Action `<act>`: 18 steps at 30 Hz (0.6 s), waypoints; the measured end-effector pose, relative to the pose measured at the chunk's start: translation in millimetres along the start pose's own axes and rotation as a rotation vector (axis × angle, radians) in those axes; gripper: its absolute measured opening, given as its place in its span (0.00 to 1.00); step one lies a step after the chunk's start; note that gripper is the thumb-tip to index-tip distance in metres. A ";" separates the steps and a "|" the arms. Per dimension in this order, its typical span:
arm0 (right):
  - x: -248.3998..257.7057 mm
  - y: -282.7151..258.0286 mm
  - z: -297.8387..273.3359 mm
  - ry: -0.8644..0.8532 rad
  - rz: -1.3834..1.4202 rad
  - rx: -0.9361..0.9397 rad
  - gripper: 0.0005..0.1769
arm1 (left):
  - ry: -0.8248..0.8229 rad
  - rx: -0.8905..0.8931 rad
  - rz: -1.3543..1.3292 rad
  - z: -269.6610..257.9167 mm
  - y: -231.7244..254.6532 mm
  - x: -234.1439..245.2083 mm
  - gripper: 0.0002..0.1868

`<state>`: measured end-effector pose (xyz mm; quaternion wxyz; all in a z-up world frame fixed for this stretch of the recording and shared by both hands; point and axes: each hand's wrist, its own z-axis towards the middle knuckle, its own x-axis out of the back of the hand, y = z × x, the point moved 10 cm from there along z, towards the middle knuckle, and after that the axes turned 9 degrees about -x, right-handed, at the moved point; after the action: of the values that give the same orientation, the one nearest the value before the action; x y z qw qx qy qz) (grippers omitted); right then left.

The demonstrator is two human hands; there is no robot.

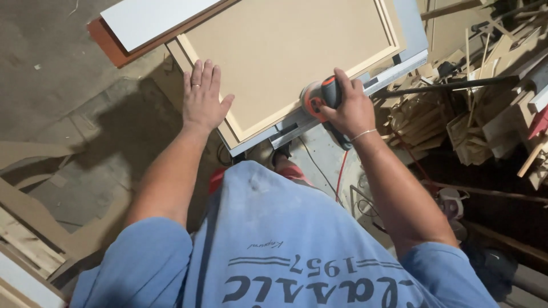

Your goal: The person is sanding a wooden panel and frame using an orbital sander, then inspecting and handling the frame.

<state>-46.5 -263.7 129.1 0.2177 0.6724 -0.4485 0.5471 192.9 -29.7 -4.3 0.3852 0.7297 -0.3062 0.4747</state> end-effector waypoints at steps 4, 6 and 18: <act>-6.0 -22.8 -17.5 -0.039 0.012 0.024 0.51 | -0.017 0.001 -0.012 -1.8 1.2 1.2 0.45; -13.2 -32.4 -25.3 -0.045 -0.013 0.076 0.51 | -0.030 0.002 -0.011 -3.7 2.6 3.2 0.45; -33.5 -69.7 -70.4 -0.069 0.017 0.278 0.48 | 0.081 -0.079 0.018 5.1 -2.6 -9.9 0.46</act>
<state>-25.9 -161.3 133.3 0.1023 0.7108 -0.3811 0.5823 193.8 -32.0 -15.4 0.4213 0.6914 -0.3155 0.4949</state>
